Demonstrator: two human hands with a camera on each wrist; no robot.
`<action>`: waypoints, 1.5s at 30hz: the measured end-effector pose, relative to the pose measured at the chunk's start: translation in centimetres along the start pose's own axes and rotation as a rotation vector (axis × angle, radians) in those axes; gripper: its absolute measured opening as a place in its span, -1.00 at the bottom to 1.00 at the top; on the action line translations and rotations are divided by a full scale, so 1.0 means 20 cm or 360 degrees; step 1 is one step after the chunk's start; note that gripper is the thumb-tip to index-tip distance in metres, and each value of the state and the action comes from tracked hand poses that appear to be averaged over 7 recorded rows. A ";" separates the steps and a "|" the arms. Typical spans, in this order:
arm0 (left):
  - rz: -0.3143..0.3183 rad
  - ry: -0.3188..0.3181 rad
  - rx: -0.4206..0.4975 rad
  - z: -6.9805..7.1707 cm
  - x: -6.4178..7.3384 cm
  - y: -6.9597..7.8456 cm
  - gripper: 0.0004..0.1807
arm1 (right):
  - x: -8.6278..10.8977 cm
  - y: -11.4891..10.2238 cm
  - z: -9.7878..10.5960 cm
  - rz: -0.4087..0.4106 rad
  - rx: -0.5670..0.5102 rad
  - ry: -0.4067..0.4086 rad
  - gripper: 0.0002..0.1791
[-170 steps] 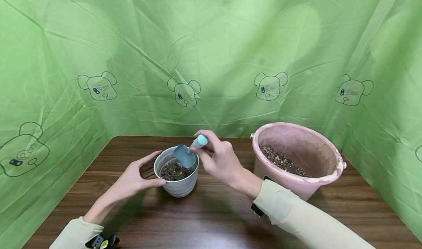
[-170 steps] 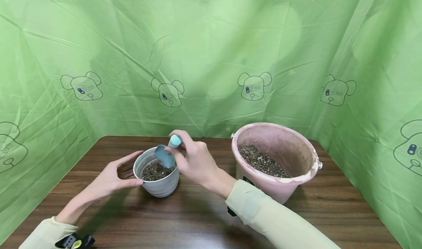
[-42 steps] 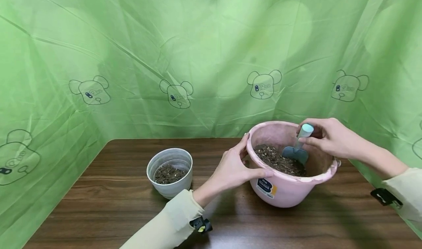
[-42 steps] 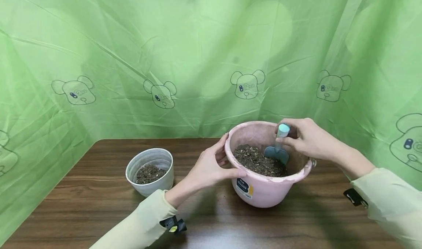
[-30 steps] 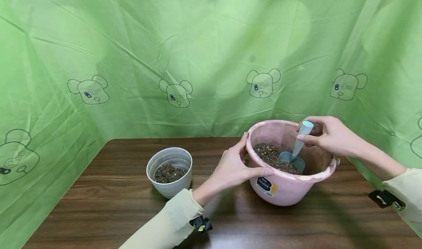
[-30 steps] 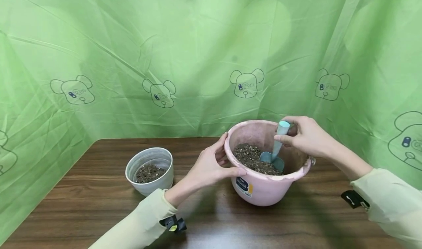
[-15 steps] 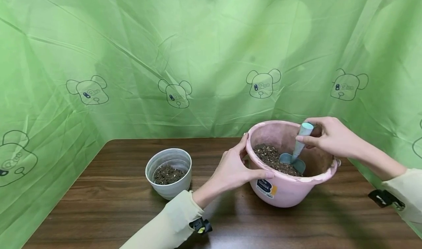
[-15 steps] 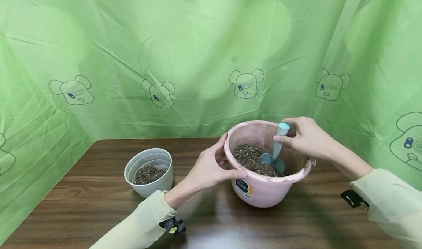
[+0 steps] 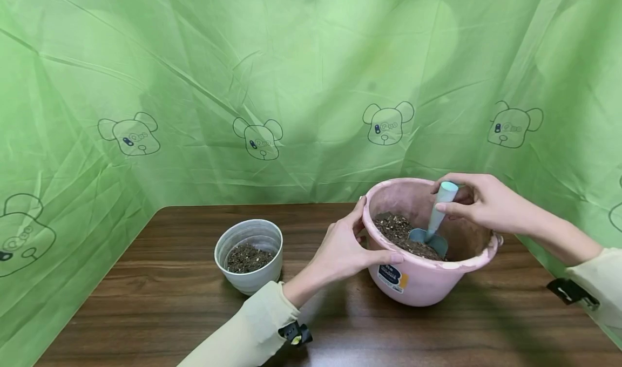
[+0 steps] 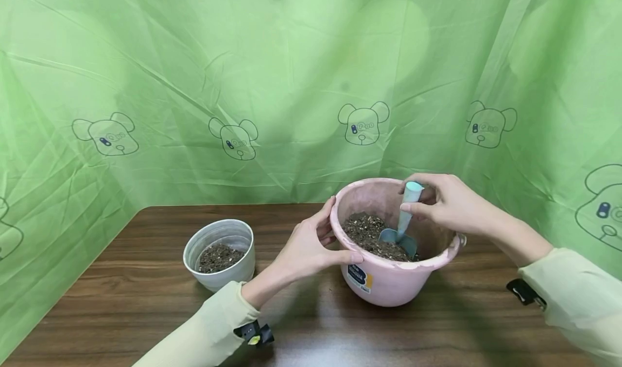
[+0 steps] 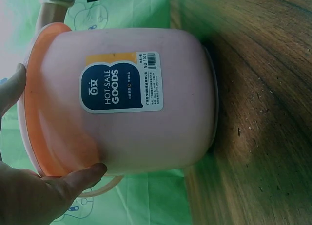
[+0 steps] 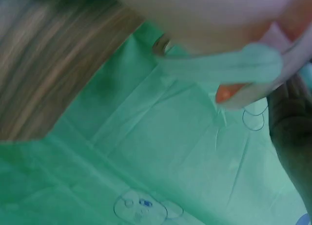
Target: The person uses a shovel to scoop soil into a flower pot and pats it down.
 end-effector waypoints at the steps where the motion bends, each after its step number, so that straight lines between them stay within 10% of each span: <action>1: 0.0001 -0.0006 0.0009 0.00 0.00 0.00 0.38 | 0.00 -0.01 0.00 0.0038 0.0050 -0.0011 -0.73; 13: -0.0005 -0.0003 0.0009 0.00 0.00 0.00 0.38 | 0.01 0.04 -0.02 -0.0220 -0.0488 0.0124 -0.71; 32: 0.0006 -0.0026 0.0054 0.00 0.00 0.00 0.37 | 0.07 0.13 -0.04 -0.0673 -0.0813 0.0265 -0.45; 45: -0.0003 -0.0030 0.0062 0.00 0.00 0.00 0.37 | 0.07 0.14 -0.07 -0.0752 -0.0967 0.0259 -0.45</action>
Point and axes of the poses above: each hand's wrist, its own x-axis away from the middle knuckle, its own z-axis out of the back of the hand, y = z × x, the point moved 10 cm from there along -x, towards the middle knuckle, and after that the axes turned 14 degrees about z, right-handed, at the moved point
